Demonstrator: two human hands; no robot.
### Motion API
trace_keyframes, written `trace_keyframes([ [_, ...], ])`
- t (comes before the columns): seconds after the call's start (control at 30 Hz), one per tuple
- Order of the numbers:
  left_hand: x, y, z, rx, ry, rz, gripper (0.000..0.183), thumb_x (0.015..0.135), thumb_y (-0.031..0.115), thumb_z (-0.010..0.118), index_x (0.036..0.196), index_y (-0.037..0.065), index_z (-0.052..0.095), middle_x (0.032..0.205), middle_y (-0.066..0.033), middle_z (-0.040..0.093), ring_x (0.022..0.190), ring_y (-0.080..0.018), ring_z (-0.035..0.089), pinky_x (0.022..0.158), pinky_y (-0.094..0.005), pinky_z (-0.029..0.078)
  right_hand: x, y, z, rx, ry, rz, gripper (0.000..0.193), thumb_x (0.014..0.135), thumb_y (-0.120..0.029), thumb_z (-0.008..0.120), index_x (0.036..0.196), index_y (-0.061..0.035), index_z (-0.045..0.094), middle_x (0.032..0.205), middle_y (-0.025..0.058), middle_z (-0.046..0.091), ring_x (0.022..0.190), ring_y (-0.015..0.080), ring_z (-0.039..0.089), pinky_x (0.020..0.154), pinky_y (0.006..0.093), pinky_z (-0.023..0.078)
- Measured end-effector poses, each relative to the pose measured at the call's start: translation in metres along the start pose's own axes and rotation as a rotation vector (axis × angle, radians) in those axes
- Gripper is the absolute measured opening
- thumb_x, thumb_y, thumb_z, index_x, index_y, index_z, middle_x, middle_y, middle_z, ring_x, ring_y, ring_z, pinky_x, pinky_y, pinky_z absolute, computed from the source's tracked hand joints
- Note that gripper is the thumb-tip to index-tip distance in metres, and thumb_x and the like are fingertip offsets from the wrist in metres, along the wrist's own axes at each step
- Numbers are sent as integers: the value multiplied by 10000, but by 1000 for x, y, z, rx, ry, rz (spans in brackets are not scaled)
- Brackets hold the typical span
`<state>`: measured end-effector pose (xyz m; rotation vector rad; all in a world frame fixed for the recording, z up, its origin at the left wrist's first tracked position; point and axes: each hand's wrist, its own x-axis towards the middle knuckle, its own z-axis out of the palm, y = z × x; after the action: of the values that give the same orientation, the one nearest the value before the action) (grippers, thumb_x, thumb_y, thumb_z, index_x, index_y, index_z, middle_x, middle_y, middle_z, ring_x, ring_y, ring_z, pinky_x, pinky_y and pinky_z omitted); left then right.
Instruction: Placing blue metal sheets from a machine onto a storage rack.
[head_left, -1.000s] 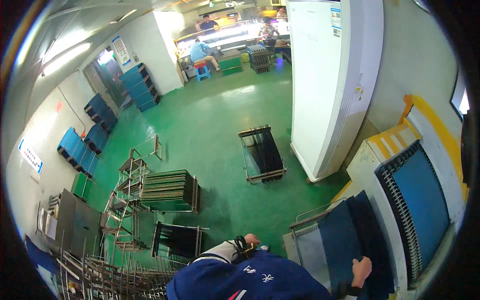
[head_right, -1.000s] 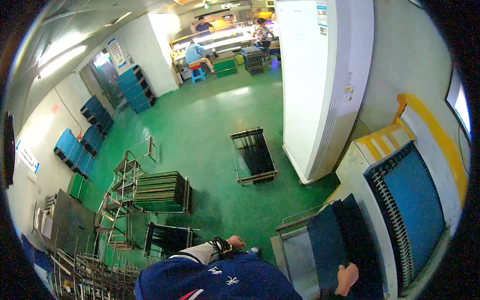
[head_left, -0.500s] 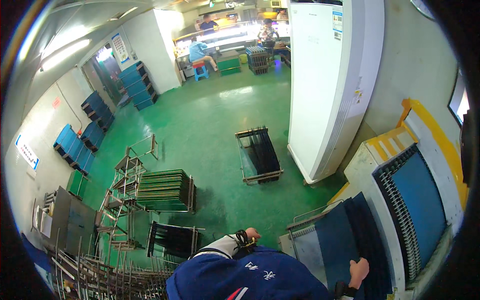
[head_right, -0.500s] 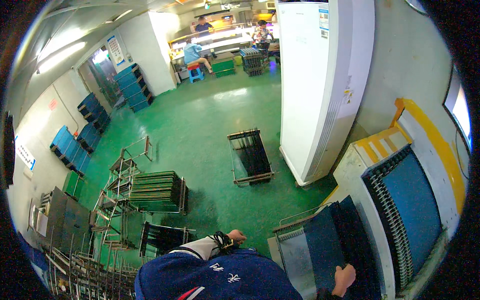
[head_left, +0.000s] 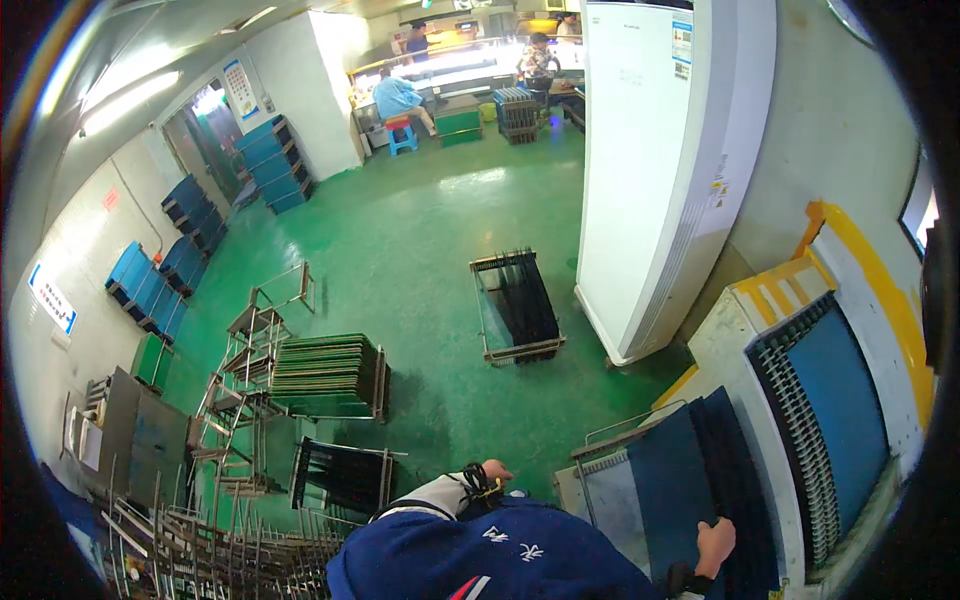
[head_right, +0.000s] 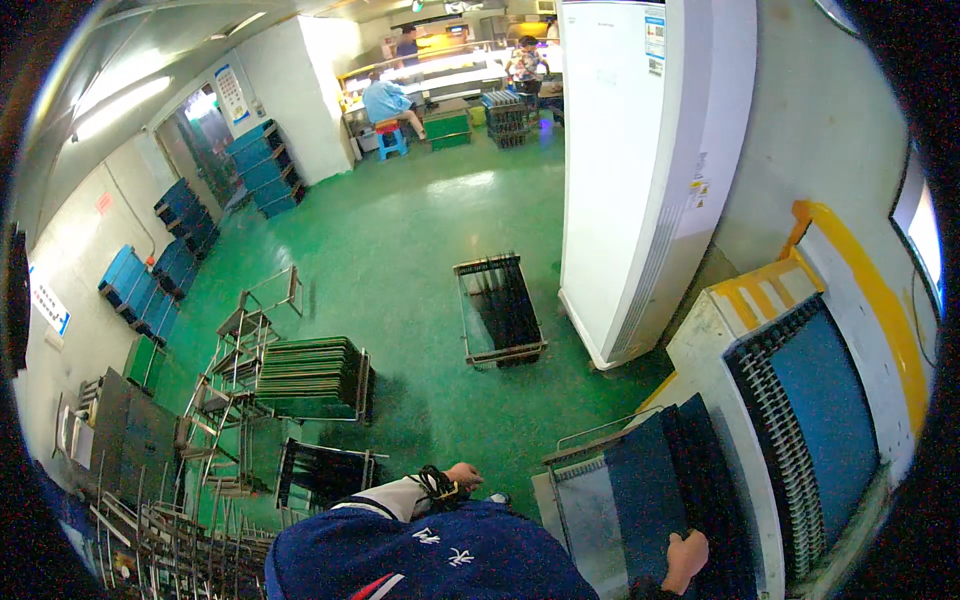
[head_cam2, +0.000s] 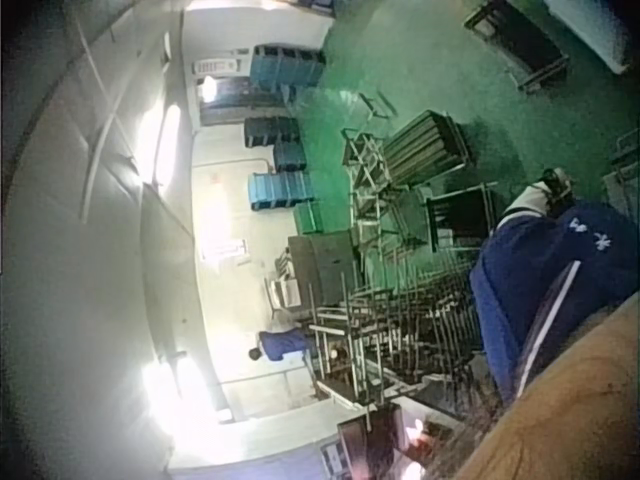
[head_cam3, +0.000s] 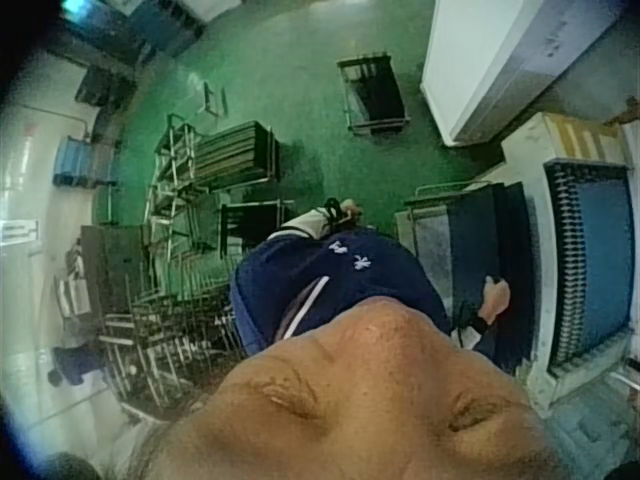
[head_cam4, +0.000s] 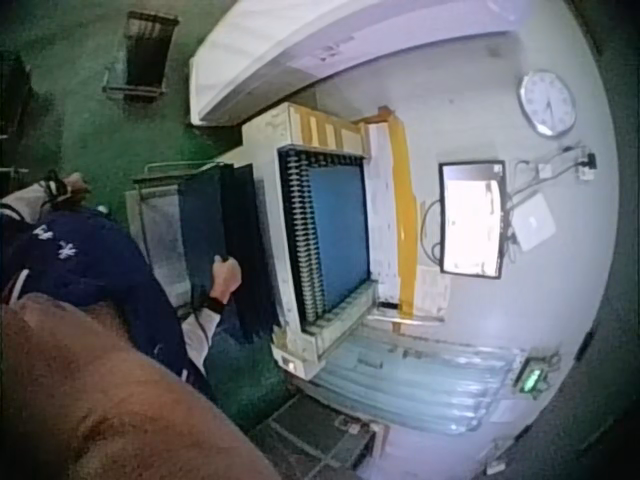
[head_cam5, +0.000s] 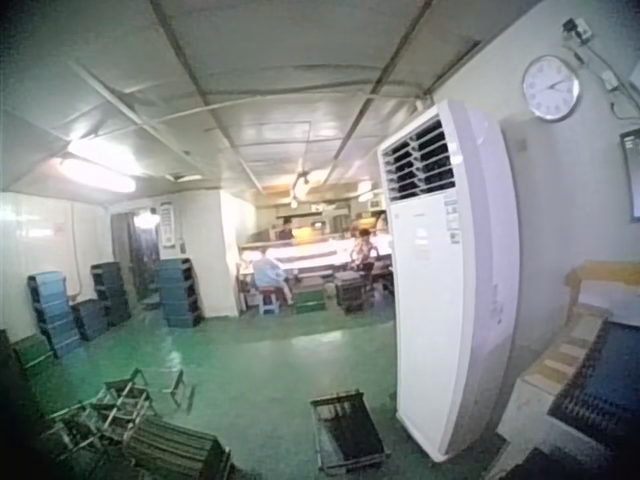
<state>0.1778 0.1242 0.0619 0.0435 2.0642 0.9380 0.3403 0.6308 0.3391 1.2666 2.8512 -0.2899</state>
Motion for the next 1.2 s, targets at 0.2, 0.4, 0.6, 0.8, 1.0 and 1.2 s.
trace_keyframes([
  [0.2,-6,-11,9,-99,31,-88,317,822,324,640,823,8,671,668,-62,652,571,-163,628,538,-302,515,-3,-8,-9,3,-22,4,410,632,-215,760,946,21,645,959,190,637,920,341,605,803,414,477],
  [0.4,-22,-2,12,-91,47,-136,322,811,332,650,799,11,670,665,-65,652,567,-164,613,531,-311,491,-13,-21,-25,-1,-19,24,355,644,-203,746,913,10,658,940,187,643,903,340,612,778,418,481],
  [0.6,-28,14,14,86,54,-146,383,764,401,671,824,23,674,698,-70,668,615,-172,627,583,-329,499,-13,-23,-31,15,-106,75,448,654,-198,756,1021,23,625,1017,205,626,978,351,590,841,404,462],
  [0.8,-29,8,18,53,55,-141,395,762,413,662,859,31,675,725,-71,677,643,-175,633,595,-325,500,-9,-12,-14,-15,-1,3,382,650,-203,754,953,5,650,942,179,644,907,337,612,794,414,479],
  [1.0,-30,12,22,50,51,-138,401,762,414,658,874,30,677,739,-74,682,665,-190,647,615,-327,508,-5,-5,-8,-14,-12,11,421,654,-226,754,982,10,639,979,181,635,940,331,602,820,414,468],
  [1.2,-32,11,26,28,50,-120,404,763,409,656,885,24,676,743,-81,682,665,-200,655,621,-337,513,-3,-10,-14,-22,-79,20,460,658,-211,758,1036,18,630,1034,197,626,994,339,588,846,400,462],
])
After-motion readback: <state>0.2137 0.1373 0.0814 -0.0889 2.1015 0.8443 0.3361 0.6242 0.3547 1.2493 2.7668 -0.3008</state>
